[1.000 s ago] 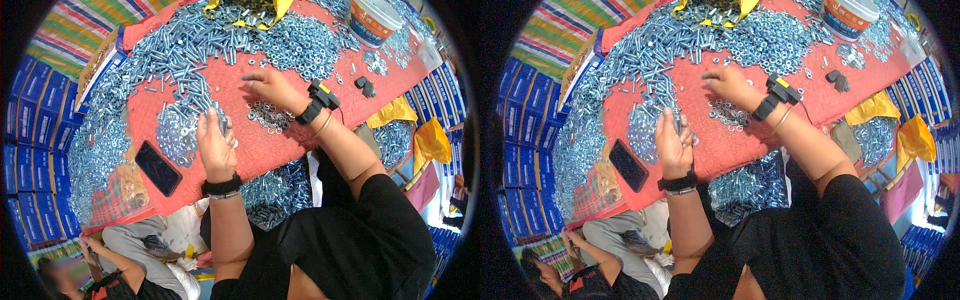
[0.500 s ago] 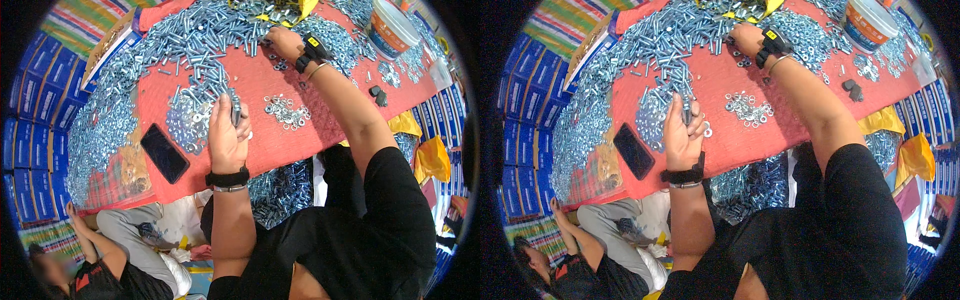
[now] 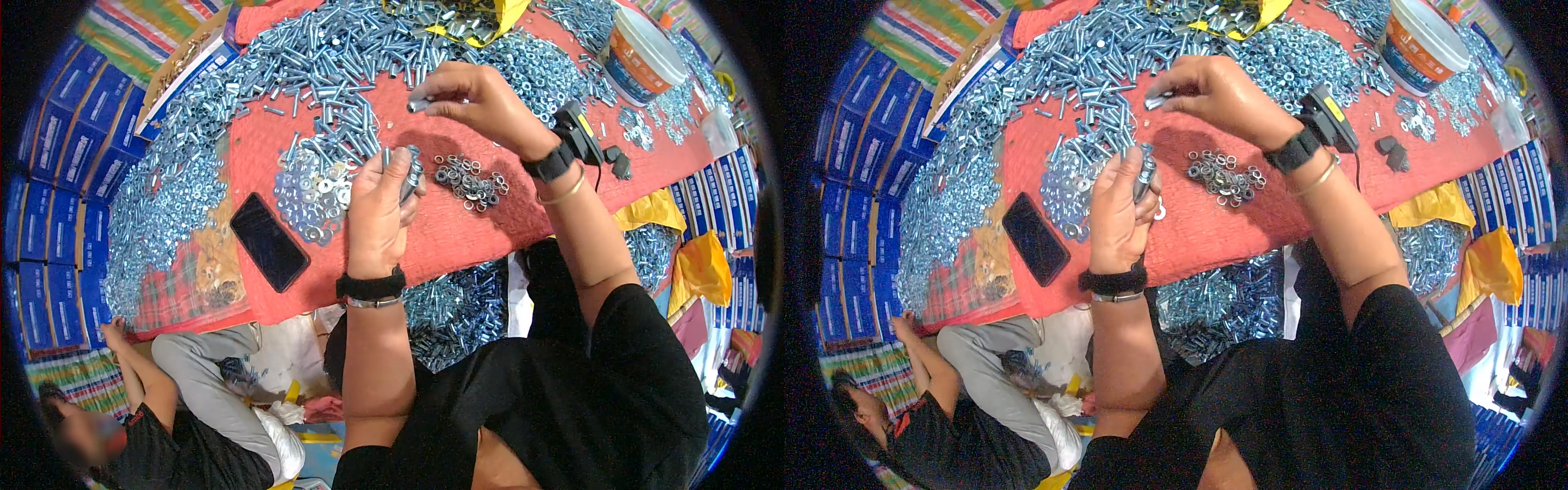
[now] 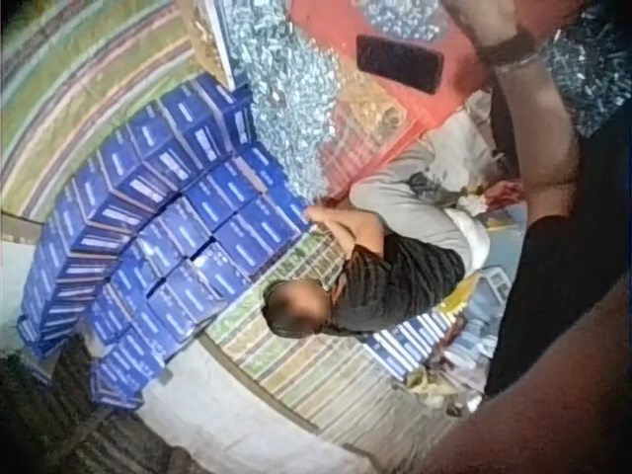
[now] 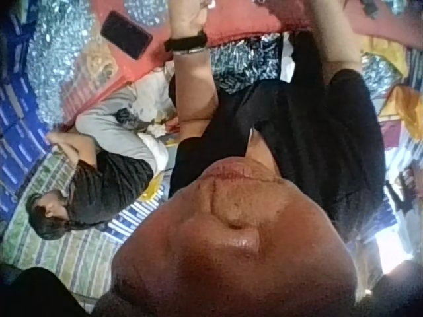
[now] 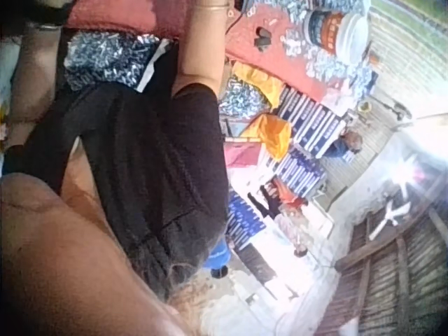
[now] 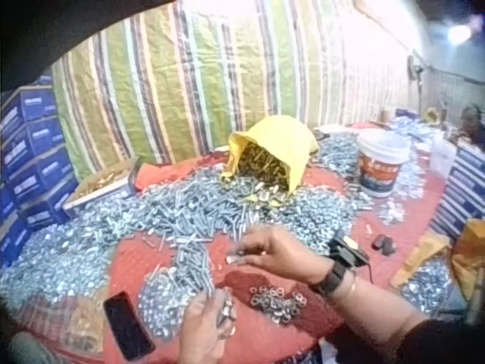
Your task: Assembling hardware by placing washers and nuts onto long bolts.
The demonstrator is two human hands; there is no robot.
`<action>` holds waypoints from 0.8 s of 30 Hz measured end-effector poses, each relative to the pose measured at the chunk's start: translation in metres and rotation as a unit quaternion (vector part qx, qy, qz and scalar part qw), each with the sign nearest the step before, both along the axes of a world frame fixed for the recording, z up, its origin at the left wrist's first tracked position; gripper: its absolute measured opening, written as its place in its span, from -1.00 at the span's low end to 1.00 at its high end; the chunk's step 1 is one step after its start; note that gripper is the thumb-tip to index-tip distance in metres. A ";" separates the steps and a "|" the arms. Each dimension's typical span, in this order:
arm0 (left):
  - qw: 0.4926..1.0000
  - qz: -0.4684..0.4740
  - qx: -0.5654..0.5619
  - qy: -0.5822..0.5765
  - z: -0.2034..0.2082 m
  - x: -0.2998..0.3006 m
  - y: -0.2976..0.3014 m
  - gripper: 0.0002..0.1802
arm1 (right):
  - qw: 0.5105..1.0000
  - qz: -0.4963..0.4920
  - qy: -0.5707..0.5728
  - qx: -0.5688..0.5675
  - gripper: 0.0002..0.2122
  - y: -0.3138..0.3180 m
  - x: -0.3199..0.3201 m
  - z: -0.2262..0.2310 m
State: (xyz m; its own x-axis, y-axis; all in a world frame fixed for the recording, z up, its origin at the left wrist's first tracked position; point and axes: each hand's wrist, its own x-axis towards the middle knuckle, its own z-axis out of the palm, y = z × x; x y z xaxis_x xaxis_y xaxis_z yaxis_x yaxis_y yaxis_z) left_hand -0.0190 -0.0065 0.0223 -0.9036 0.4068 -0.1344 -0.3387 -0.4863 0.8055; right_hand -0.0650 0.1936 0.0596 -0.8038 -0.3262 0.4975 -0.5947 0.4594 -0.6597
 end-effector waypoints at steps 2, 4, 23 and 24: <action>1.000 -0.016 -0.019 0.005 0.003 0.002 0.001 -0.74 | 0.998 0.001 0.021 0.063 -0.79 -0.006 0.017 0.014; 0.997 -0.072 -0.027 -0.001 0.005 0.002 0.001 -0.73 | 0.998 0.015 0.033 0.044 -0.77 -0.008 0.024 0.014; 0.992 -0.121 -0.043 0.003 -0.001 0.003 0.003 -0.79 | 0.959 0.156 -0.200 -0.130 -0.84 -0.013 0.032 0.004; 0.991 -0.123 -0.045 0.002 -0.001 0.003 0.004 -0.79 | 0.958 0.155 -0.200 -0.132 -0.84 -0.014 0.032 0.003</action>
State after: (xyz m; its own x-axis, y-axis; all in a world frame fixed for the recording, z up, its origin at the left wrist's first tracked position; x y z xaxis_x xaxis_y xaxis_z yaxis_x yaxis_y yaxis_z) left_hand -0.0157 -0.0023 0.0210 -0.7794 0.6010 -0.1771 -0.4352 -0.3159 0.8431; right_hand -0.0330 0.1799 0.0627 -0.8327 -0.4849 0.2674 -0.3501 0.0868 -0.9327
